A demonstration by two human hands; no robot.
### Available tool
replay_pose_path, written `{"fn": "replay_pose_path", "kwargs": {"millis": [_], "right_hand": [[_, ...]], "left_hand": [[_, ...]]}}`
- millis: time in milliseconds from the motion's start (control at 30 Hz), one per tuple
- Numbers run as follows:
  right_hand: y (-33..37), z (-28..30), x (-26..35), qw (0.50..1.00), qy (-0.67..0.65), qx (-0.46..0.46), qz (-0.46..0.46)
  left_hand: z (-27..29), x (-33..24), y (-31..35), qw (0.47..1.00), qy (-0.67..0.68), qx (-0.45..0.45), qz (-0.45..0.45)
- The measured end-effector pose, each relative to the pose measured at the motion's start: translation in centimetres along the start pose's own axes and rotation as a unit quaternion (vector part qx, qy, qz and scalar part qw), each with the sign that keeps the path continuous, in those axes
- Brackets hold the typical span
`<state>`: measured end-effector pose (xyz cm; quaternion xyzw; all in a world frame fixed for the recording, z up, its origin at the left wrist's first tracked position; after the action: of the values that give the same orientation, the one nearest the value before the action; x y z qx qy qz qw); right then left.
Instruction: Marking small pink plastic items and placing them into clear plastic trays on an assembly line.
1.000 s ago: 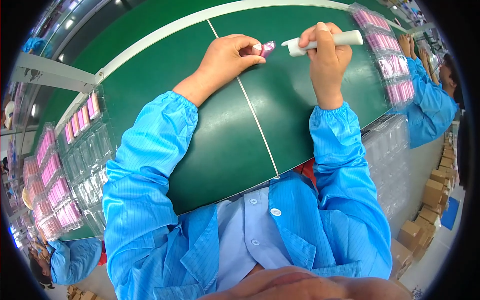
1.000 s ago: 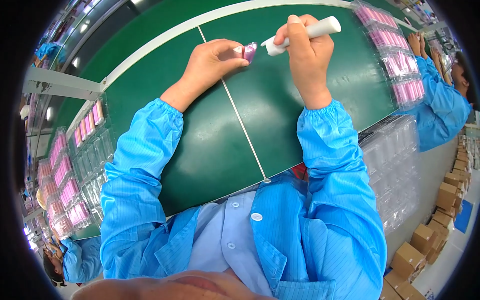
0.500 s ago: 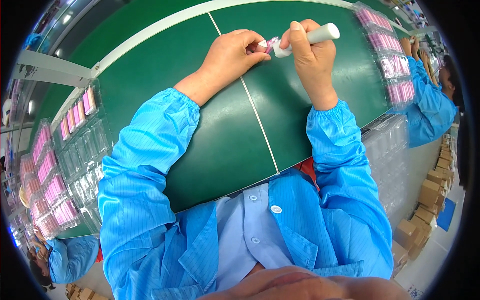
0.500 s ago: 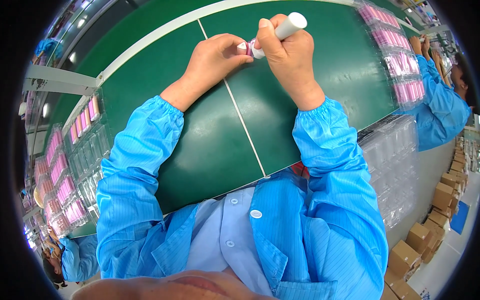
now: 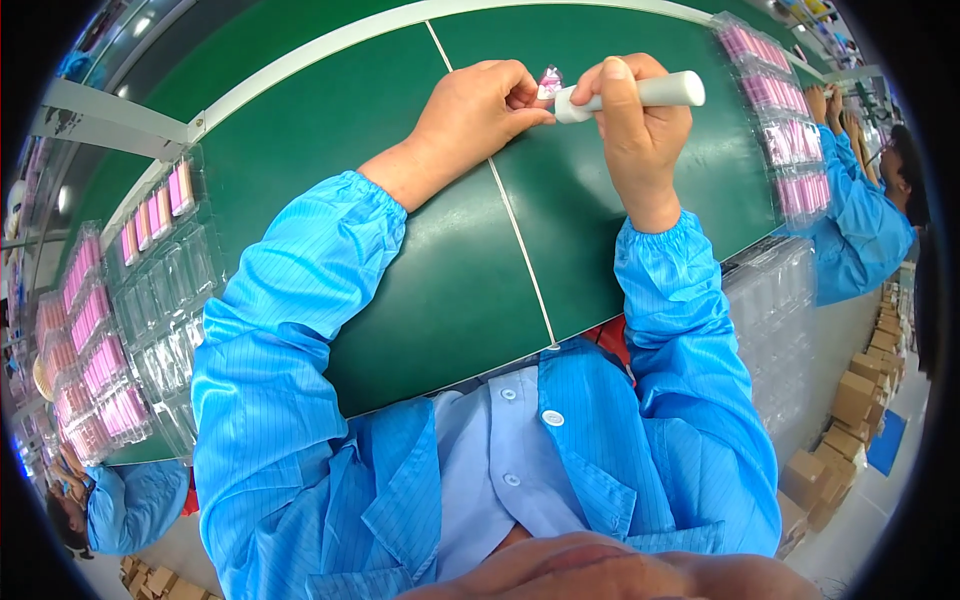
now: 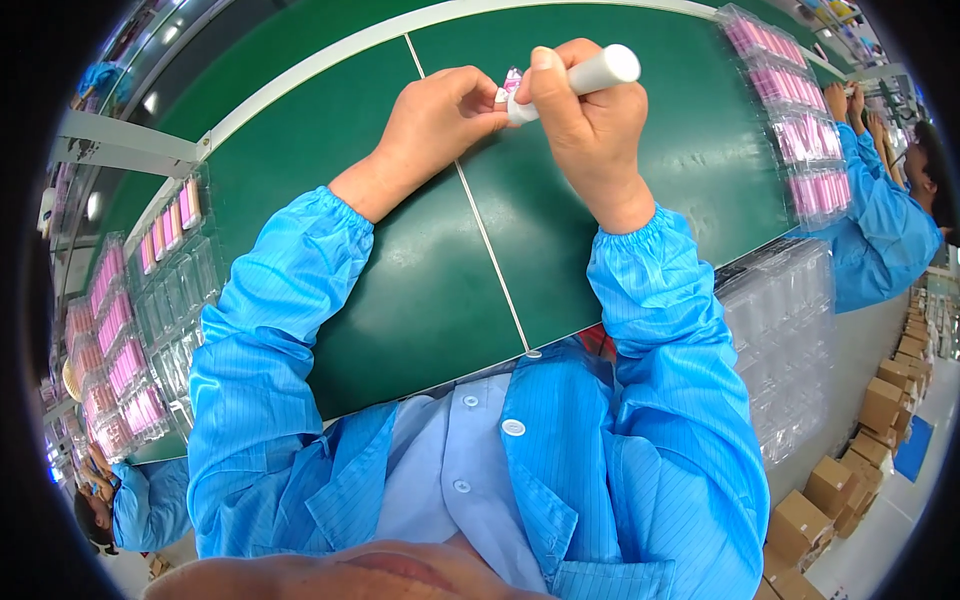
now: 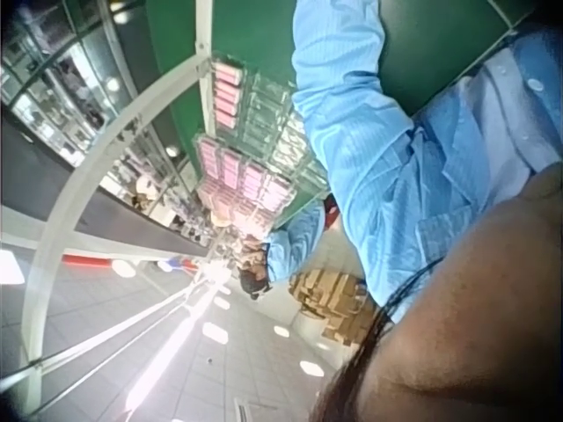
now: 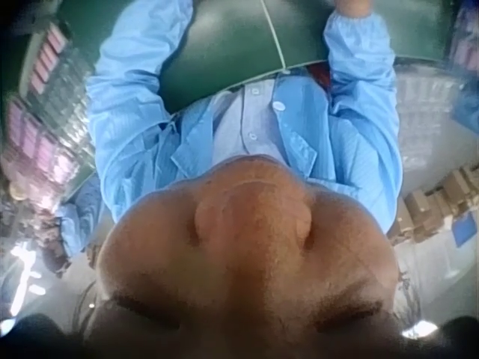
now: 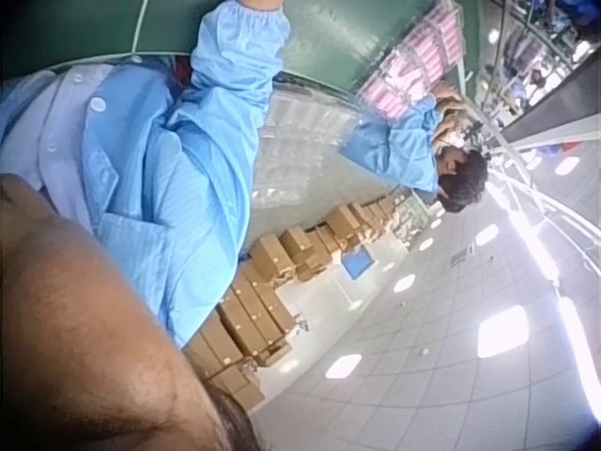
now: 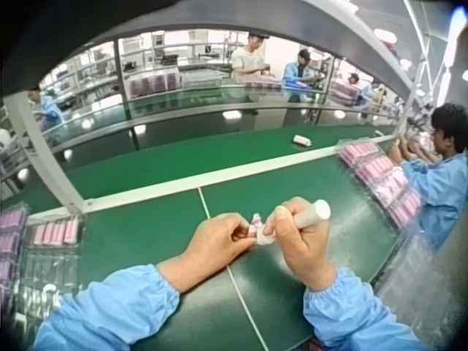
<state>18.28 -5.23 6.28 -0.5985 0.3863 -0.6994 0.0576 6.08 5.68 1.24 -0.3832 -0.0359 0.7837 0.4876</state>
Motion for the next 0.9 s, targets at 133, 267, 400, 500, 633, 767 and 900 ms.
{"fn": "replay_pose_path", "kwargs": {"millis": [133,267,400,500,633,767,900], "right_hand": [[-0.1,-0.3,-0.3,0.999,0.033,0.006,-0.001],[0.0,-0.3,-0.3,0.999,0.034,0.014,-0.011],[0.3,-0.7,-0.1,0.999,0.041,0.007,-0.006],[0.2,-0.5,-0.3,0.999,0.035,-0.002,-0.006],[-0.1,-0.6,-0.3,0.997,0.046,-0.002,-0.058],[-0.3,-1.0,-0.5,0.994,0.058,0.016,-0.093],[-0.3,-1.5,-0.8,0.995,0.042,0.013,-0.093]], "left_hand": [[-0.1,0.1,0.1,1.0,0.0,-0.007,-0.002],[-0.1,0.0,0.2,1.0,0.011,-0.008,-0.003],[-0.3,0.3,0.2,1.0,0.011,-0.022,-0.012],[-0.4,0.2,0.0,1.0,0.008,-0.018,-0.016],[-0.3,0.4,0.2,1.0,0.015,-0.012,-0.012],[-0.2,0.4,0.2,1.0,0.011,-0.006,-0.011],[-0.8,0.8,0.2,0.994,0.105,-0.013,0.037]]}}
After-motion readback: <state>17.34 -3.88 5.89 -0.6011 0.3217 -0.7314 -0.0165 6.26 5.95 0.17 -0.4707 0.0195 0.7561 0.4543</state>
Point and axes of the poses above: each hand's wrist, its own y-axis away from the middle knuckle, its own z-axis out of the back of the hand, x = y × z, the point moved 3 cm from there along -y, towards the middle knuckle, and after that the axes turned 10 degrees about -y, right-handed, at the moved point
